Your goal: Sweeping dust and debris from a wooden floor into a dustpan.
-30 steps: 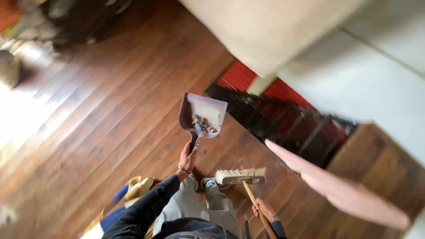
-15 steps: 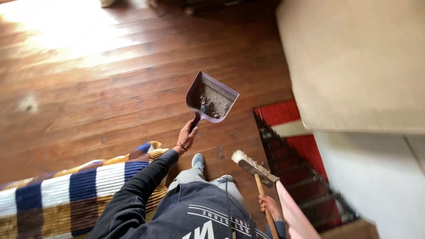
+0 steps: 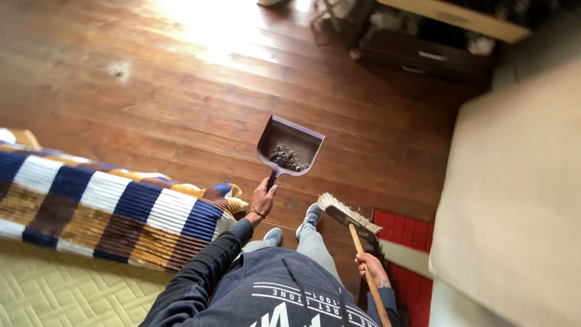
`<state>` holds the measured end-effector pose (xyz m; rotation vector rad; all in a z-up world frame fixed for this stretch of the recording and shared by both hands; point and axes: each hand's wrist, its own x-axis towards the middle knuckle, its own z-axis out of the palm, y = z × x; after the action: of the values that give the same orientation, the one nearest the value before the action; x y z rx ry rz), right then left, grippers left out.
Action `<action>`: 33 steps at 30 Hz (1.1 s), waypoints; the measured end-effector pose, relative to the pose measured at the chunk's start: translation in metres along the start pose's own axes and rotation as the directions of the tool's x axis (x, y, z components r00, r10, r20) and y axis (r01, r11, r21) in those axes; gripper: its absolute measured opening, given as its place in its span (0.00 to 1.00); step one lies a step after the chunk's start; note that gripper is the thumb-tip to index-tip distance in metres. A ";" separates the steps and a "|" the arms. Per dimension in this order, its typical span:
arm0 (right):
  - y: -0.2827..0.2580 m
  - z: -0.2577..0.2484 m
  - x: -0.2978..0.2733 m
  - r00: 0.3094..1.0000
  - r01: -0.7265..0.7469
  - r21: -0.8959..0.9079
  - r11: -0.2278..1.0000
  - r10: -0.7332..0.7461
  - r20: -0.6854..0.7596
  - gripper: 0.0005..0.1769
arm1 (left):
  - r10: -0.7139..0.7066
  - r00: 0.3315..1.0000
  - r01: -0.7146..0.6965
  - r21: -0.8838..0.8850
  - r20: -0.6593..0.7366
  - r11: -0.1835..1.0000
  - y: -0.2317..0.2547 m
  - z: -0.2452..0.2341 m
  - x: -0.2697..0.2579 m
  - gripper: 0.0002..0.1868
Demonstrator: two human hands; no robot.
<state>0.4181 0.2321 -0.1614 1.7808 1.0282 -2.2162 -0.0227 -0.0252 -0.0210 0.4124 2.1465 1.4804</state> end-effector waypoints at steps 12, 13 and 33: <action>-0.255 0.107 0.095 0.973 -0.079 -0.527 0.846 0.181 0.146 0.05 | -0.131 0.942 0.108 -0.089 -0.309 0.990 -0.018 0.037 0.060 0.23; -0.270 0.120 0.095 0.970 -0.078 -0.549 0.832 0.189 0.150 0.05 | -0.144 0.933 0.117 -0.100 -0.330 0.988 -0.017 0.040 0.061 0.23; -0.487 0.628 0.070 0.926 0.155 -0.963 0.221 0.307 0.219 0.05 | -0.512 0.625 0.441 -0.275 -0.589 0.854 -0.112 -0.130 0.209 0.27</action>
<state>-0.3551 0.2696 0.0323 0.7000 1.6190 -1.0840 -0.2649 -0.0616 -0.1349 -0.7994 2.3740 1.5206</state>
